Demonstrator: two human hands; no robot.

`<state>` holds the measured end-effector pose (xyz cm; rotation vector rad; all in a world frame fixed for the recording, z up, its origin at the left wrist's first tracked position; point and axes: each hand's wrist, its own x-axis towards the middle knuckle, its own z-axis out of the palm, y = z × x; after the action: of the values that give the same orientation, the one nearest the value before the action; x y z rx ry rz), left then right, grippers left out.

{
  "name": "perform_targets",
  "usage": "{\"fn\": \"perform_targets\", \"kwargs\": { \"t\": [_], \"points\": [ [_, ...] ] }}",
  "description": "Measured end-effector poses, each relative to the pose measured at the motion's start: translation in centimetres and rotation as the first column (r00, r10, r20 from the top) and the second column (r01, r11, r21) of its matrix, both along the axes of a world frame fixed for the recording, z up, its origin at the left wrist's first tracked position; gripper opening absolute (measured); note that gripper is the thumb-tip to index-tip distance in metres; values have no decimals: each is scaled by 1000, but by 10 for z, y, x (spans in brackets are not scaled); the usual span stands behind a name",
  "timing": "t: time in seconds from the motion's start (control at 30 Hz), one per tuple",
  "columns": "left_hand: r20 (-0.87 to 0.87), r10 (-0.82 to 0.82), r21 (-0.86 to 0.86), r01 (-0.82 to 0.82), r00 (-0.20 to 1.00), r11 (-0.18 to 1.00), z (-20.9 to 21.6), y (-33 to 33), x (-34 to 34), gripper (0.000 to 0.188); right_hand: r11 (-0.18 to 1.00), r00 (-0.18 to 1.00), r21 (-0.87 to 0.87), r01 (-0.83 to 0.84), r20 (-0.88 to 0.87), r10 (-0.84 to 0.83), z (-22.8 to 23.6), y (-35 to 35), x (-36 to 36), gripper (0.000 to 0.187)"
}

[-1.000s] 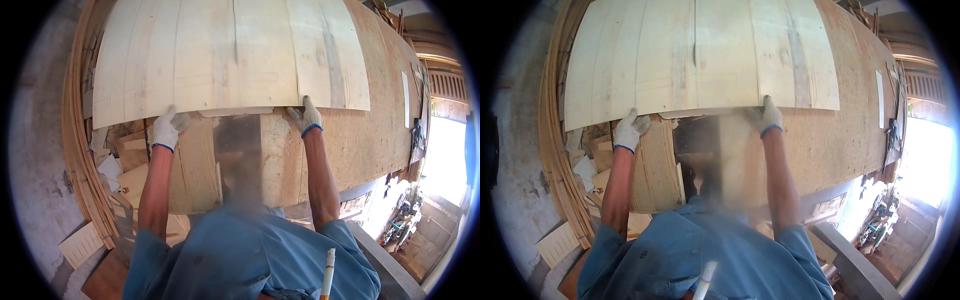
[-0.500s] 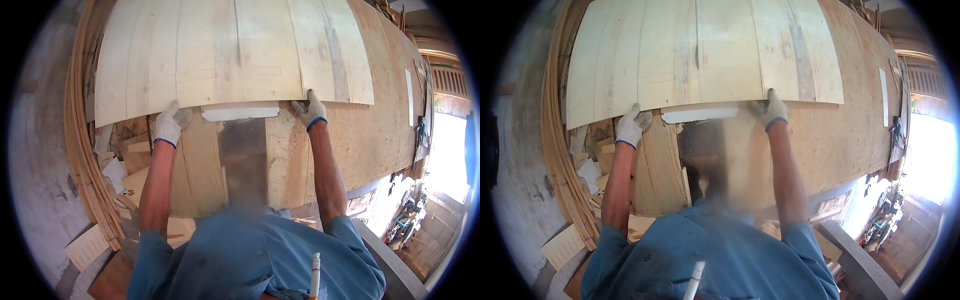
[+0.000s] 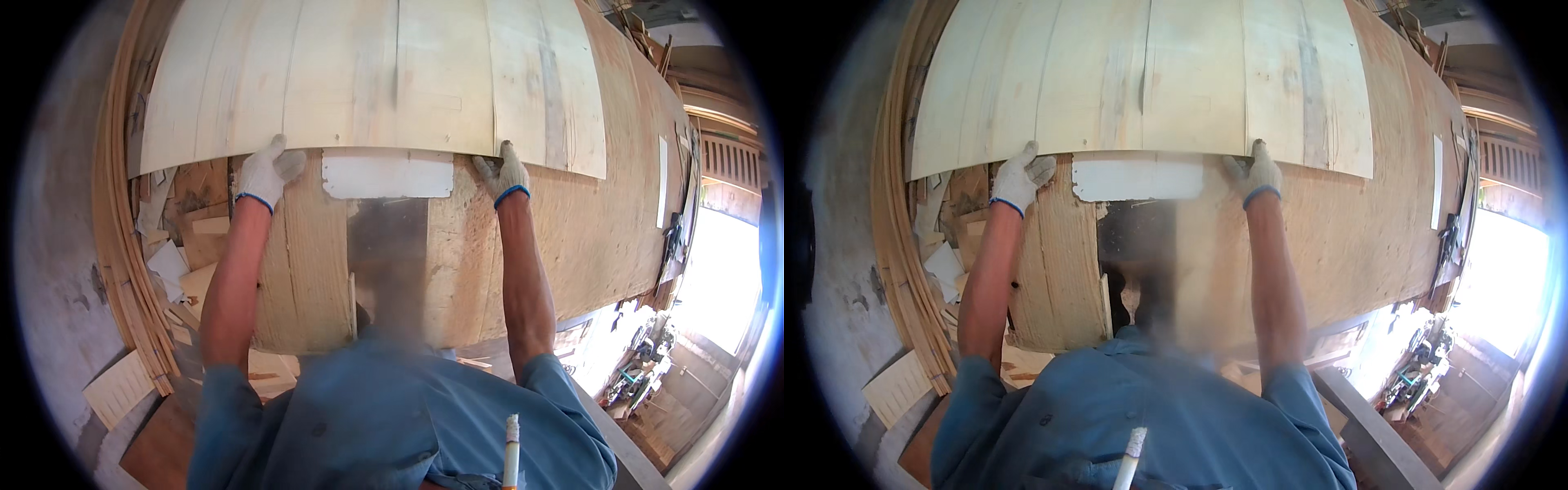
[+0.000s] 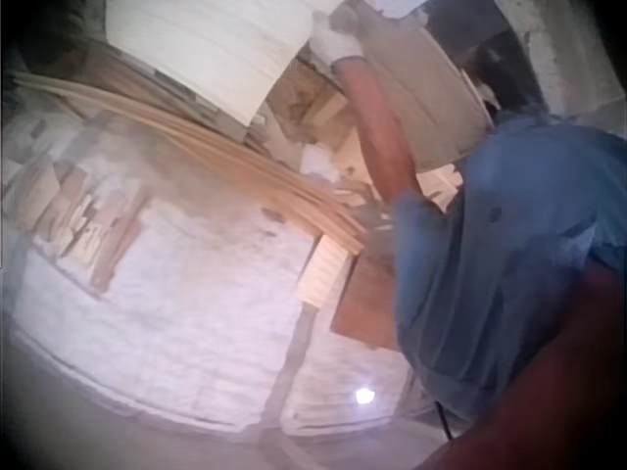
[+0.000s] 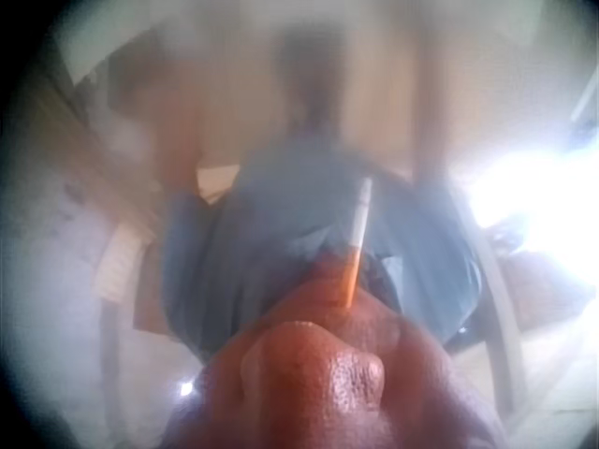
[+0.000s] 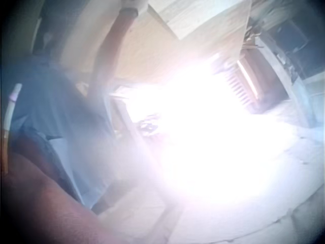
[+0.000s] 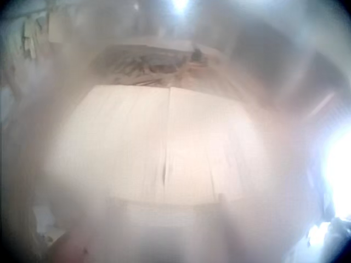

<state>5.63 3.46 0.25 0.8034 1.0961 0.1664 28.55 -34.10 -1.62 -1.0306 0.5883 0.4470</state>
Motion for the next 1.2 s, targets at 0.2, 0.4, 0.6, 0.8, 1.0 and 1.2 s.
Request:
{"fn": "perform_targets", "kwargs": {
  "t": [0.2, 0.4, 0.6, 0.8, 1.0, 1.2],
  "points": [
    [21, 2, 2, -2, 1000, 1000, 0, 8, 11, 28, 1000, 1000, 2, 3, 5, -3, -2, 8, 11, 34],
    [-13, -32, 20, 32, 999, 999, 6, 13, 27, 26, 999, 999, -16, 42, -13, -42, 5, 21, 26, 32],
    [-117, -148, 113, 161, 982, 980, 10, 20, 32, 33, 998, 999, -37, 43, -24, -44, -1, 26, 37, 30],
    [-178, -224, 128, 248, 958, 960, 2, 27, 35, 37, 993, 997, -94, 73, -23, -76, -2, 31, 45, 30],
    [-145, -282, 52, 292, 948, 955, -16, 35, 30, 38, 991, 991, -55, 121, -42, -123, 10, 42, 36, 33],
    [-190, -219, 145, 248, 957, 958, -3, 20, 30, 39, 985, 987, -92, 147, -55, -152, -9, 33, 42, 37]
  ]
}}
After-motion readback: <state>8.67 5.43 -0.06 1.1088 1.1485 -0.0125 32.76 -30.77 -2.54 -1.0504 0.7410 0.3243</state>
